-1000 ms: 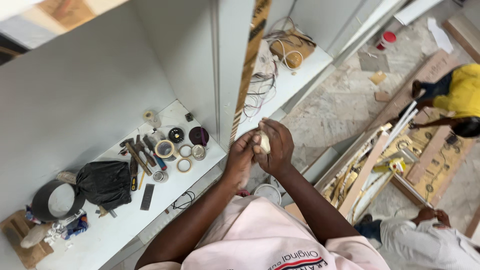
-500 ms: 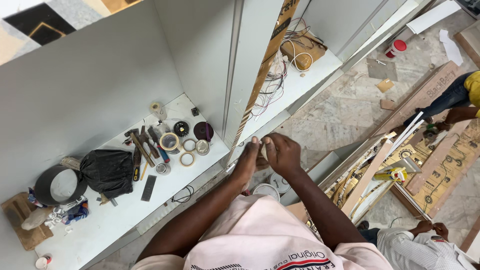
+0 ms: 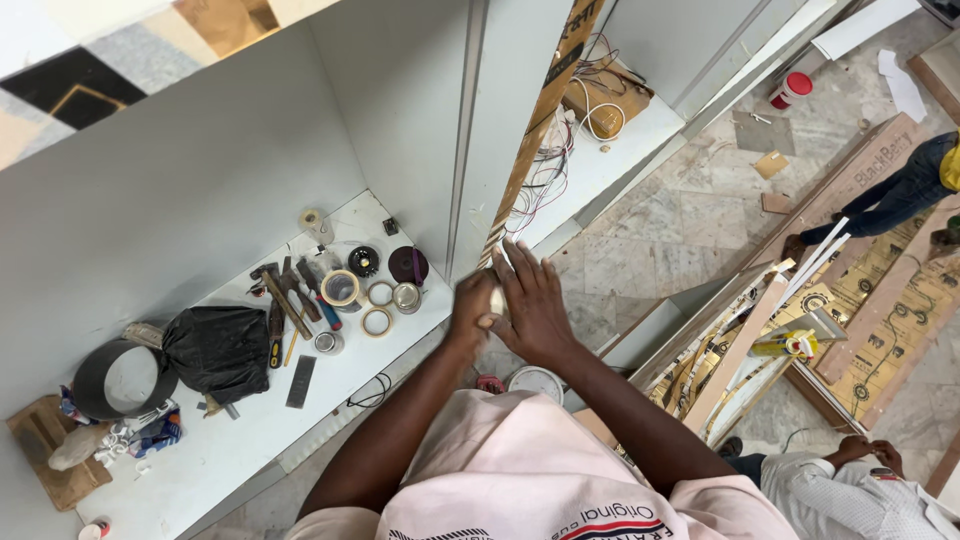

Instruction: The person applies a white putty-like substance to the edges and corners of a white cabinet or shelf. They repeatedly tear off small pieces from a larger lump and press them into gaps along the top and side edges.

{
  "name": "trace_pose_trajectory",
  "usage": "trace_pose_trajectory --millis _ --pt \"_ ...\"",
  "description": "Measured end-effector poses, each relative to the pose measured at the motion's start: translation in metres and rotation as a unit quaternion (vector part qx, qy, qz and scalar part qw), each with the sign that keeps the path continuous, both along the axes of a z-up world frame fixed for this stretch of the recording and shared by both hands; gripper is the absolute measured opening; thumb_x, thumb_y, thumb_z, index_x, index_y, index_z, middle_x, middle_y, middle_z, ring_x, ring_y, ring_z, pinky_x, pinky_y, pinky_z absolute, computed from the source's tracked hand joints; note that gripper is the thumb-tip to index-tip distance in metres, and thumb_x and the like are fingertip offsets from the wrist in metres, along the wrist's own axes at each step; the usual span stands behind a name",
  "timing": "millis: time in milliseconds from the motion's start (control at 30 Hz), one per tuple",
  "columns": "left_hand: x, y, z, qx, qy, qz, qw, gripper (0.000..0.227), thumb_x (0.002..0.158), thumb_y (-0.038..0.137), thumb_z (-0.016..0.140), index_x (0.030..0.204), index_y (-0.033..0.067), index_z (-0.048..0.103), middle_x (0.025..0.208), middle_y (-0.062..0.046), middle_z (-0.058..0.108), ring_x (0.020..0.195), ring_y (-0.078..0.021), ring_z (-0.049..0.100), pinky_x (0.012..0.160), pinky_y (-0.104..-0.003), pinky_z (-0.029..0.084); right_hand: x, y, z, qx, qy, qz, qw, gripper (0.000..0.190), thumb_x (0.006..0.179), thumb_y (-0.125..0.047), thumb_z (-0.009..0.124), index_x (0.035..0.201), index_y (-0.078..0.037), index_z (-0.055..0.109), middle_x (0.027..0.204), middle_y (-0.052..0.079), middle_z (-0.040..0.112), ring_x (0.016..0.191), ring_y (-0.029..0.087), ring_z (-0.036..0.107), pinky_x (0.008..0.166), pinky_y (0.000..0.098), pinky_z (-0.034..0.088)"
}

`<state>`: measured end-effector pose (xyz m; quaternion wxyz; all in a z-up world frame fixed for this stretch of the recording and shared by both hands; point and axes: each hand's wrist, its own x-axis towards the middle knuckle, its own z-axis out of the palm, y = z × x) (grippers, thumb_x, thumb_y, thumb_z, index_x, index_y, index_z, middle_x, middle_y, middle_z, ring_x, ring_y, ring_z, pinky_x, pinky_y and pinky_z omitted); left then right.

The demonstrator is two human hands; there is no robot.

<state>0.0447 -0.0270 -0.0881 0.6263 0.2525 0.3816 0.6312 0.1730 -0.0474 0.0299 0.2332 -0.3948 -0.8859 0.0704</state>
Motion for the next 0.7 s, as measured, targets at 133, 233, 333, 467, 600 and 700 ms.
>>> trace_pose_trajectory --millis 133,233,333,467,600,700 --pt "-0.049 0.036 0.001 -0.137 0.367 0.037 0.919 0.042 0.107 0.044 0.068 0.091 0.0062 0.079 0.078 -0.018 0.059 0.070 -0.0224 0.048 0.066 -0.037 0.038 0.008 -0.019 -0.028 -0.159 0.076 -0.021 0.984 0.073 0.101 -0.055 0.051 0.155 -0.008 0.038 0.155 0.019 0.042 0.139 0.039 0.047 0.109 0.0525 0.041" --pt "-0.080 0.055 0.016 0.050 0.513 0.162 0.841 0.026 0.087 0.029 0.077 0.102 0.0072 0.075 0.103 -0.010 0.074 0.095 -0.0249 0.069 0.085 -0.037 0.053 0.021 -0.025 -0.037 -0.280 0.061 -0.030 0.958 0.060 0.097 -0.047 0.061 0.144 -0.011 0.052 0.146 0.015 0.053 0.123 0.035 0.060 0.098 0.0431 0.053" --pt "-0.081 0.070 0.032 0.052 0.603 0.157 0.780 0.031 0.083 0.022 0.078 0.110 0.0088 0.074 0.114 -0.011 0.072 0.106 -0.0334 0.065 0.089 -0.043 0.052 0.029 -0.026 -0.034 -0.338 0.020 -0.065 0.939 0.051 0.096 -0.044 0.064 0.136 -0.012 0.059 0.138 0.010 0.060 0.111 0.030 0.067 0.091 0.0407 0.055" --pt "-0.071 0.078 0.046 0.055 0.625 0.146 0.765 0.022 0.083 0.022 0.078 0.101 0.0104 0.073 0.109 -0.006 0.072 0.106 -0.0317 0.065 0.088 -0.044 0.052 0.031 -0.026 -0.034 -0.335 0.046 -0.076 0.938 0.047 0.096 -0.041 0.065 0.131 -0.010 0.063 0.131 0.011 0.064 0.111 0.028 0.068 0.090 0.0414 0.056" --pt "-0.071 0.080 0.053 0.066 0.652 0.135 0.743 0.008 0.086 0.019 0.075 0.089 0.0121 0.073 0.099 -0.001 0.074 0.099 -0.0297 0.065 0.086 -0.043 0.053 0.033 -0.025 -0.041 -0.339 0.036 -0.085 0.936 0.043 0.096 -0.039 0.065 0.127 -0.010 0.066 0.124 0.012 0.069 0.107 0.028 0.071 0.088 0.0405 0.057" --pt "-0.073 0.073 0.055 0.103 0.656 0.118 0.738 0.005 0.085 0.016 0.072 0.088 0.0130 0.073 0.098 -0.001 0.074 0.095 -0.0296 0.065 0.084 -0.043 0.053 0.034 -0.019 -0.051 -0.313 0.073 -0.095 0.942 0.038 0.096 -0.035 0.065 0.123 -0.007 0.067 0.119 0.013 0.071 0.101 0.028 0.073 0.083 0.0404 0.058"
